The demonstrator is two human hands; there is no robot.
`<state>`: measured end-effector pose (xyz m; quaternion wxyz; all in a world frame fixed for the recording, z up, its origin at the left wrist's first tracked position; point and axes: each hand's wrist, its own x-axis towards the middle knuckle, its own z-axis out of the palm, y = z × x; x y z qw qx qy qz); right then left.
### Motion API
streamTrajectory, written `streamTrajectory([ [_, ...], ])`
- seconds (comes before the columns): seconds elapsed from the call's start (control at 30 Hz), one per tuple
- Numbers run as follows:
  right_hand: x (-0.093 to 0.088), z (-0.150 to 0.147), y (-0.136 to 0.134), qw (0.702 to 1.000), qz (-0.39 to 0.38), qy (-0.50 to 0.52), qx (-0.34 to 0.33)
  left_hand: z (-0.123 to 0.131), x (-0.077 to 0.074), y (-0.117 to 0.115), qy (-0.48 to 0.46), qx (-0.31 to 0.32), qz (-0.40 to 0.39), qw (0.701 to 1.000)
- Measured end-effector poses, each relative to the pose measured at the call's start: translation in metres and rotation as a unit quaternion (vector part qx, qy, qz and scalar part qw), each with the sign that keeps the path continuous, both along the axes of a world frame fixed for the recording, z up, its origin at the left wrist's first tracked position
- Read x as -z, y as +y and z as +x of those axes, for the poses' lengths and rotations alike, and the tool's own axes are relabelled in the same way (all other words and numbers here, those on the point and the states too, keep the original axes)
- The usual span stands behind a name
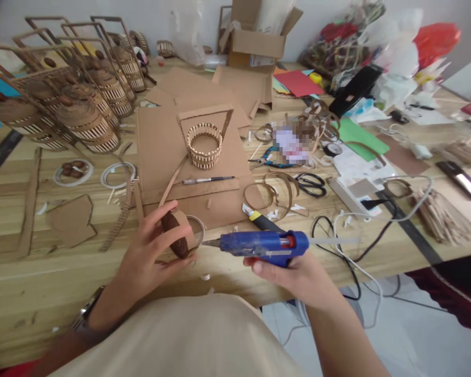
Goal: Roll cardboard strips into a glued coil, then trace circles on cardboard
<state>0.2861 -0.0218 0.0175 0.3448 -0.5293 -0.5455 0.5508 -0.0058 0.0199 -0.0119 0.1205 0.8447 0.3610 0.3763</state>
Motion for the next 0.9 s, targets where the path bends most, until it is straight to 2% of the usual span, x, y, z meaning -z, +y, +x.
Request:
streamTrajectory([
  [0.17, 0.002, -0.005, 0.001, 0.999, 0.038, -0.012, -0.032, -0.002, 0.002, 0.000, 0.007, 0.011, 0.012, 1.000],
  [0.37, -0.007, -0.017, 0.008, 0.995, 0.092, -0.028, -0.035, -0.005, -0.001, -0.001, 0.017, 0.015, -0.013, 1.000],
  [0.67, -0.013, -0.018, 0.009, 0.996, 0.047, -0.033, -0.065, -0.005, -0.005, -0.003, 0.022, 0.033, -0.018, 0.999],
  [0.9, -0.031, -0.017, 0.011, 0.994, -0.012, -0.050, -0.099, -0.002, -0.010, -0.008, 0.011, 0.045, -0.046, 0.998],
])
